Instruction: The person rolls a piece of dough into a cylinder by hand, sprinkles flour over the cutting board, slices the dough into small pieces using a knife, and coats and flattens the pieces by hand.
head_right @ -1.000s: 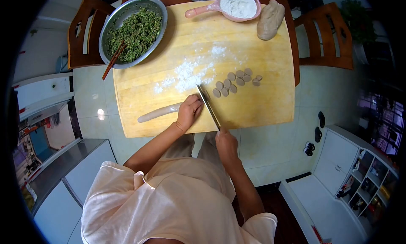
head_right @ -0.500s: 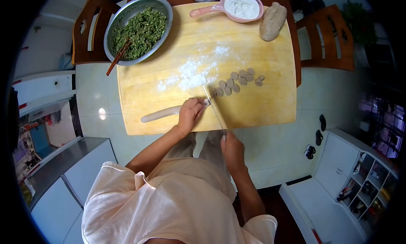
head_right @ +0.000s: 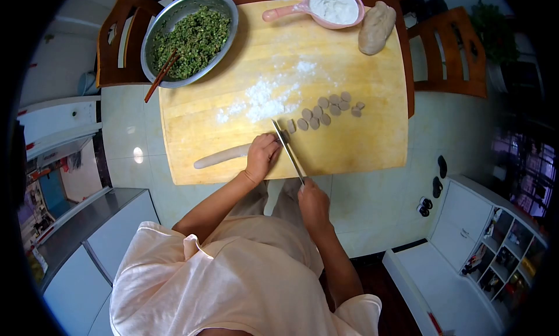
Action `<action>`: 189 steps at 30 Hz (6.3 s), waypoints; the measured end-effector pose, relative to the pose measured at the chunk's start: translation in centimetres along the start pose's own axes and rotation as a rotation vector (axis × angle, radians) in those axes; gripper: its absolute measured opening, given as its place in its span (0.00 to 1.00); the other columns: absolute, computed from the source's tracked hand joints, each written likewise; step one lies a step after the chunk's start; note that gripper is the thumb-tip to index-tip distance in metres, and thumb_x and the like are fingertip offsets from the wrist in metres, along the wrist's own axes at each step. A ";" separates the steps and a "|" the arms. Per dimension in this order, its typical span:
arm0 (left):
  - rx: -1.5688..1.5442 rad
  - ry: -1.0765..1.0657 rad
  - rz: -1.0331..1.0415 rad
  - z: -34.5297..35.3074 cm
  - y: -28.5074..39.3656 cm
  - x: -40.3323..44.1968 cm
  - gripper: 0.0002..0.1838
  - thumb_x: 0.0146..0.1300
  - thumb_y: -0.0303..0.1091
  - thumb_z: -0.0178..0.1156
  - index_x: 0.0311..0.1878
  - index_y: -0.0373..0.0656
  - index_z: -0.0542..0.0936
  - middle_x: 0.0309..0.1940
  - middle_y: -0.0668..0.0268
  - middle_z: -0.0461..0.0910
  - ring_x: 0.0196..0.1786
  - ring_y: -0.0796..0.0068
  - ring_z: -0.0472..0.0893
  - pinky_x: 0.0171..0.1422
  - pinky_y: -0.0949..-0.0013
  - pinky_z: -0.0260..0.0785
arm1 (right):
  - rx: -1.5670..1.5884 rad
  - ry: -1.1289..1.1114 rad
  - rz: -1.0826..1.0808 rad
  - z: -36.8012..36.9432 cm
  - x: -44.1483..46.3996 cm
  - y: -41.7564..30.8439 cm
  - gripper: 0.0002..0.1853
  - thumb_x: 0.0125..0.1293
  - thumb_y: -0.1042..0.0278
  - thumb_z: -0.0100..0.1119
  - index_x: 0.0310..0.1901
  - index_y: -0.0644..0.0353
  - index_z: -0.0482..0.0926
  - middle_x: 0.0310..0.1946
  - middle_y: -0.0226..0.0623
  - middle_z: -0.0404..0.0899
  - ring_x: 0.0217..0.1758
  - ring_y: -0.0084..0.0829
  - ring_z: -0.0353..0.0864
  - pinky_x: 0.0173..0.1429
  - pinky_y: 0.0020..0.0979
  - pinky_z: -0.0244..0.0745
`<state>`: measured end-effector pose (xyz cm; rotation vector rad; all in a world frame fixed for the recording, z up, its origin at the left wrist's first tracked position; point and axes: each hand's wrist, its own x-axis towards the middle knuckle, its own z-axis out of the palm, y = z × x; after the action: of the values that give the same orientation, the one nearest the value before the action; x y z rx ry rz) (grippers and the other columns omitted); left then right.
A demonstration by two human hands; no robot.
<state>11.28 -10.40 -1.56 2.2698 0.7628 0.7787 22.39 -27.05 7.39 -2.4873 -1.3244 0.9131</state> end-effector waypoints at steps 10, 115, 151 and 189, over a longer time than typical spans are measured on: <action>-0.114 0.047 -0.183 -0.9 0.3 -0.8 0.08 0.57 0.20 0.65 0.41 0.38 0.84 0.44 0.56 0.82 0.47 0.53 0.81 0.51 0.58 0.73 | 0.158 0.053 -0.013 0.9 3.2 1.0 0.09 0.72 0.68 0.54 0.43 0.66 0.76 0.36 0.59 0.81 0.39 0.59 0.81 0.42 0.53 0.75; -0.173 0.008 -0.197 -4.9 -2.6 -1.3 0.05 0.59 0.20 0.65 0.38 0.36 0.82 0.43 0.57 0.82 0.46 0.54 0.81 0.49 0.61 0.75 | 0.137 -0.018 0.019 -0.2 -1.2 -4.2 0.10 0.71 0.67 0.53 0.46 0.64 0.78 0.37 0.54 0.81 0.40 0.58 0.81 0.44 0.51 0.75; -0.037 -0.033 -0.001 -5.4 -1.2 -3.8 0.02 0.59 0.25 0.63 0.32 0.38 0.80 0.43 0.62 0.81 0.42 0.59 0.77 0.48 0.60 0.69 | 0.118 -0.026 0.003 1.4 -3.7 -4.0 0.08 0.72 0.69 0.53 0.44 0.65 0.76 0.35 0.56 0.80 0.38 0.59 0.80 0.41 0.51 0.74; -0.146 0.088 -0.305 -5.4 -3.2 -2.7 0.05 0.56 0.19 0.66 0.35 0.35 0.81 0.41 0.55 0.82 0.42 0.53 0.82 0.46 0.58 0.76 | -0.019 -0.077 -0.064 2.5 0.8 -5.2 0.10 0.69 0.65 0.57 0.43 0.65 0.76 0.36 0.54 0.83 0.38 0.56 0.84 0.44 0.52 0.78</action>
<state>4.77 -8.23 -1.23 1.9411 1.0293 0.7653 17.67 -23.61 7.27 -2.4313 -1.4341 0.9951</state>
